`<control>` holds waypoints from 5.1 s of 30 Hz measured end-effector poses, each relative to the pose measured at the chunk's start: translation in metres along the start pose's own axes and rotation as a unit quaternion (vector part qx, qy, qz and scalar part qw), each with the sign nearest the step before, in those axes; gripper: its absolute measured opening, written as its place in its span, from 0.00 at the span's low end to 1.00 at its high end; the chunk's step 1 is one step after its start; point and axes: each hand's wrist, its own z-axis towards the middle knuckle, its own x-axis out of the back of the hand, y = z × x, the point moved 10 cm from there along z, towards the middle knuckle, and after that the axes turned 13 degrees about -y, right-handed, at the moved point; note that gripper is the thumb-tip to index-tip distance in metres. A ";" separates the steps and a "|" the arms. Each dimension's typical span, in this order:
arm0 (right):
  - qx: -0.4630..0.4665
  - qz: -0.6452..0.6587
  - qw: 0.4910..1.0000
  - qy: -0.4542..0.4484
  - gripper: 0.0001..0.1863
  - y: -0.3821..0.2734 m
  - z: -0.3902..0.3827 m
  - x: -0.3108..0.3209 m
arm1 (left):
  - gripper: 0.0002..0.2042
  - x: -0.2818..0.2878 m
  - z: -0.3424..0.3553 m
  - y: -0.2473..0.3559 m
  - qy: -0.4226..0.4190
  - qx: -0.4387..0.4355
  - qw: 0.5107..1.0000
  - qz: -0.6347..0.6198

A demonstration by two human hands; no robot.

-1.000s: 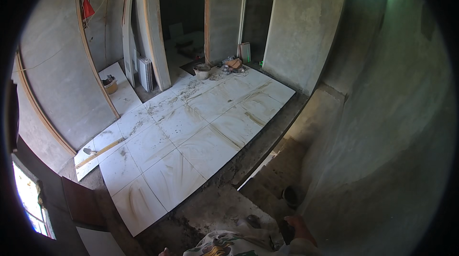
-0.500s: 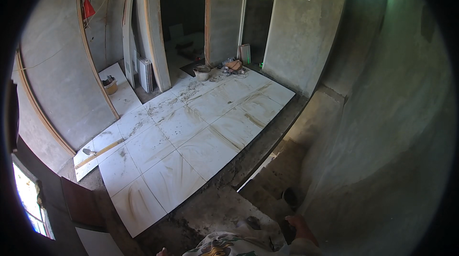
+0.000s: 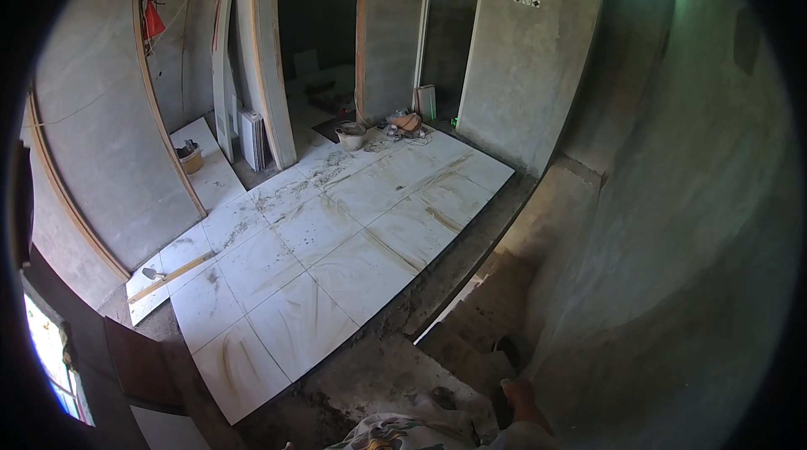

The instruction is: The recorder is spreading mortar and smoothing it with a trowel to prepare for laying floor tiles.

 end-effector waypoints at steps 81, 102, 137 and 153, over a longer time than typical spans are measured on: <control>0.091 0.003 0.986 -0.142 0.15 -0.128 -0.047 0.006 | 0.16 0.004 -0.021 -0.119 0.181 -0.053 0.981 0.041; 0.514 -0.312 0.735 -0.314 0.25 -0.468 -0.075 -0.172 | 0.20 -0.179 -0.033 0.231 0.139 -0.049 0.987 0.061; 0.296 0.070 0.882 -0.360 0.09 -0.500 -0.071 -0.244 | 0.12 -0.001 -0.205 -0.080 0.431 -0.076 0.770 -0.463; 0.568 -0.267 0.681 -0.377 0.15 -0.715 -0.250 -0.400 | 0.28 0.168 -0.159 0.091 0.487 -0.076 0.784 -0.377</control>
